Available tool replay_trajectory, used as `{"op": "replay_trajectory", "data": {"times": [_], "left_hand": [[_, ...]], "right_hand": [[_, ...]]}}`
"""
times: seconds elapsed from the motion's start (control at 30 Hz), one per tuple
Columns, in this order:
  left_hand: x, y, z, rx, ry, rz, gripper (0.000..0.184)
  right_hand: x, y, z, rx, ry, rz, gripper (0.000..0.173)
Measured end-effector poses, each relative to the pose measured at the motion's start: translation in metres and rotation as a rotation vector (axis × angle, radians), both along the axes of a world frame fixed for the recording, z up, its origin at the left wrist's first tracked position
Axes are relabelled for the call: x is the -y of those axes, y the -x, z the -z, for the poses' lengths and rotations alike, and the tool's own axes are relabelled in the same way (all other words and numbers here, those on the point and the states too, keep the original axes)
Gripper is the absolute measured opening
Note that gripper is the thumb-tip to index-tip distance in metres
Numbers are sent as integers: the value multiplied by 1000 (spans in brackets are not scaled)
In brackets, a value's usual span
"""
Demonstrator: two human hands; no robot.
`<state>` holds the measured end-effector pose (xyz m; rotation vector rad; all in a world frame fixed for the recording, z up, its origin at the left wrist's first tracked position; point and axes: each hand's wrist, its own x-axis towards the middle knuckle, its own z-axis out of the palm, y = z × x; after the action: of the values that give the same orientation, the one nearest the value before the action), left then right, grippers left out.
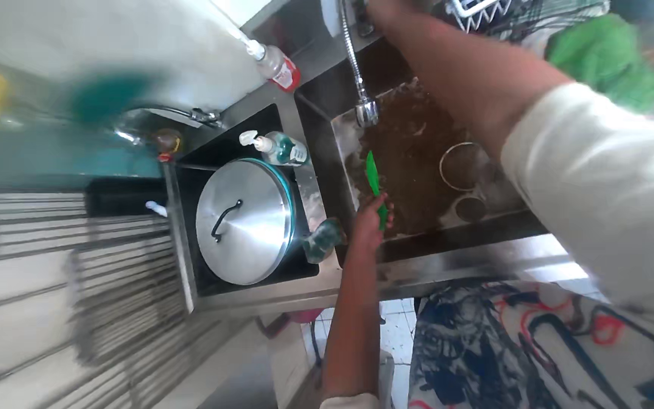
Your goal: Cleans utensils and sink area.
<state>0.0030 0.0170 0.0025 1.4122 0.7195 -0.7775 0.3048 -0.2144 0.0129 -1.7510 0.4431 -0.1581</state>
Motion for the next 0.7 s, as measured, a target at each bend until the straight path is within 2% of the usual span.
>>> {"op": "replay_trajectory", "data": {"times": [0.1,0.13,0.2,0.23,0.27,0.3,0.37,0.4,0.43,0.5,0.57,0.63,0.7], "left_hand": [[0,11,13,-116,239,-254,23],[0,16,21,-127,275,-282,26],[4,26,33,-148,309,-314,31],[9,29,36,-153,328,-319,33],[15,32,37,-154,349,-313,34],[21,36,37,-154,364,-295,36],[31,45,33,-157,356,-223,37],[35,49,29,-160,338,-178,37],[38,52,24,-157,318,-127,38],[35,53,11,-88,261,21,40],[21,48,-5,28,175,248,44],[1,42,-17,164,57,525,45],[-14,33,-23,297,-77,741,40]], "right_hand": [[0,99,27,-85,130,-74,40],[-1,145,45,-236,216,-188,41],[-13,233,90,-608,248,-460,47],[-23,266,108,-726,183,-527,57],[-33,293,110,-794,42,-540,65],[-44,313,96,-856,-167,-530,68],[-71,337,73,-907,-554,-461,61],[-81,342,66,-918,-645,-384,56],[-88,344,58,-913,-632,-307,52],[-93,342,41,-862,-465,-219,45],[-89,335,34,-745,-285,-210,45],[-75,328,12,-660,-153,-266,52],[-65,329,-16,-579,69,-288,46]]}}
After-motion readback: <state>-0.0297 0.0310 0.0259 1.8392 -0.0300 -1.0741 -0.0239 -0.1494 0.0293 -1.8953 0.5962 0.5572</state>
